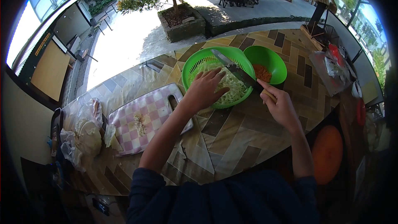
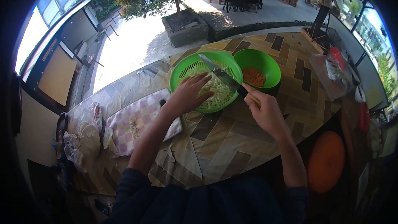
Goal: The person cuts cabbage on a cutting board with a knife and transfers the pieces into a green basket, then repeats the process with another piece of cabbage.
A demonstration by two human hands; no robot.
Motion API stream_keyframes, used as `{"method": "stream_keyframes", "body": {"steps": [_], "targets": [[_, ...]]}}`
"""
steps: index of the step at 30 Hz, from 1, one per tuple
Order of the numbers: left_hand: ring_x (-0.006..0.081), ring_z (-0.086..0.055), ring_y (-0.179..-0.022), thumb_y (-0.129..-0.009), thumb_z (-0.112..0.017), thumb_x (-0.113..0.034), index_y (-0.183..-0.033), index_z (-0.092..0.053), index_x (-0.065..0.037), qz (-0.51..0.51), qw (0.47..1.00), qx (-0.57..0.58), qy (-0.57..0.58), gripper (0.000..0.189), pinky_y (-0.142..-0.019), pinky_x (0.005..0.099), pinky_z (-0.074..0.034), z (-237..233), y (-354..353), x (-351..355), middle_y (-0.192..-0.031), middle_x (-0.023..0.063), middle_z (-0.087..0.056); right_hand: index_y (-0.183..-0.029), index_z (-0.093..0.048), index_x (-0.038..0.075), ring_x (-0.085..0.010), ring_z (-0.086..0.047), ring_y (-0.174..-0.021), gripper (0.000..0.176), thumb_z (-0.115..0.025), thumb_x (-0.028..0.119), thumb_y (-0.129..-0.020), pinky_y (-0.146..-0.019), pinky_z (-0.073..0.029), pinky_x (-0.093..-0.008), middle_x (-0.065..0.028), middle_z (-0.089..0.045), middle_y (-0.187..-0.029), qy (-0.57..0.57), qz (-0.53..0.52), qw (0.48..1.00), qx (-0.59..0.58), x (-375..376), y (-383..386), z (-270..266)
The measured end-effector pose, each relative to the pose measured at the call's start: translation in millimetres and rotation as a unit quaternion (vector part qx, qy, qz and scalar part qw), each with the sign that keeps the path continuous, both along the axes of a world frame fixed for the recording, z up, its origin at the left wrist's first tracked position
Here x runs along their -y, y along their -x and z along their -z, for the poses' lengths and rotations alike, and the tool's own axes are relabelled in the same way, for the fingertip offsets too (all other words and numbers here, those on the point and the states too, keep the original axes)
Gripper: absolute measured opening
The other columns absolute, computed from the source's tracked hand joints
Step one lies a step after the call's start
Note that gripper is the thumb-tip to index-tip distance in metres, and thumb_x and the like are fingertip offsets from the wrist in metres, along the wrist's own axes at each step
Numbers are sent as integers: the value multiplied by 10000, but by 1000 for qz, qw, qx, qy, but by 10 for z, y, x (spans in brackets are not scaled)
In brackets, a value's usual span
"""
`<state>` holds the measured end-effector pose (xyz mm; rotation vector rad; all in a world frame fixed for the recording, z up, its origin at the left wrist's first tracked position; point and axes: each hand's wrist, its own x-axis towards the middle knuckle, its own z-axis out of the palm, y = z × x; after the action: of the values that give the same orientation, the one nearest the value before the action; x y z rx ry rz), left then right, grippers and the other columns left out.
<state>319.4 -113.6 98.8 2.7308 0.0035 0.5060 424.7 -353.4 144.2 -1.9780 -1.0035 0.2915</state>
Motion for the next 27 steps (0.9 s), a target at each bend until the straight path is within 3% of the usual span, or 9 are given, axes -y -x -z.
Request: {"method": "stream_keyframes", "body": {"steps": [1,4,7,10,16,20,24,26,27], "targets": [[358,-567,-1147,-967,-523,-377,-1236,-599,-34,-13,1000,-10,-21,443,-1037,457,-379,12,15,11,-1221,184,-612,-1358,-527,72,-96,-414,-634,409,-560,89,-951,-655,-434,-245,-77,-484,-683,0,1,1000,-4,2,10,2],[358,-582,-1113,-963,-458,-493,-1172,-612,-22,82,977,-165,104,538,-985,456,-412,-126,1,80,-1202,206,-613,-1362,-524,76,-92,-416,-633,412,-560,94,-952,-652,-431,-243,-69,-485,-683,-1,6,1000,-7,-6,36,12],[377,-568,-1143,-985,-471,-432,-1248,-586,-23,75,996,-39,25,499,-997,433,-431,-89,3,120,-1266,208,-585,-1363,-525,79,-89,-420,-632,410,-560,100,-954,-648,-430,-242,-65,-490,-690,8,11,1000,-9,-12,60,8],[374,-560,-1163,-986,-474,-425,-1256,-578,-20,48,971,-222,74,497,-1001,428,-432,-178,31,122,-1280,215,-574,-1361,-528,79,-84,-424,-637,406,-560,105,-957,-646,-429,-240,-63,-488,-698,6,14,1000,-4,-26,123,-1],[351,-560,-1177,-975,-510,-396,-1273,-570,-37,67,996,6,61,470,-1025,439,-416,-217,367,-3,-1288,191,-580,-1358,-532,71,-75,-456,-660,405,-567,110,-956,-663,-439,-241,-57,-530,-718,-13,9,1000,2,-101,297,46],[349,-575,-1159,-955,-562,-290,-1271,-577,-49,29,996,22,81,397,-1011,428,-436,-285,899,-249,-1257,177,-605,-1344,-533,25,-67,-501,-701,402,-575,109,-953,-690,-454,-242,-40,-581,-780,-39,8,997,-67,-248,572,67],[370,-616,-1057,-929,-587,-185,-1175,-614,-27,-120,984,85,98,295,-905,428,-492,-122,1596,-707,-1187,165,-638,-1284,-560,-22,-71,-528,-753,380,-603,140,-943,-715,-464,-245,-48,-613,-843,-52,-34,991,-117,-430,977,276],[378,-590,-1103,-930,-575,-165,-1191,-606,-23,-230,962,97,111,299,-934,418,-477,35,1945,-957,-1216,174,-622,-1268,-568,-23,-80,-547,-777,379,-615,157,-938,-721,-471,-257,-56,-638,-875,-14,-71,990,-117,-585,1201,375],[381,-580,-1119,-930,-575,-164,-1206,-598,-17,-258,954,110,106,313,-947,414,-470,178,2103,-1120,-1230,180,-613,-1260,-576,-5,-133,-603,-785,383,-633,156,-918,-728,-483,-285,-117,-677,-918,-27,-108,989,-93,-675,1307,434]]}}
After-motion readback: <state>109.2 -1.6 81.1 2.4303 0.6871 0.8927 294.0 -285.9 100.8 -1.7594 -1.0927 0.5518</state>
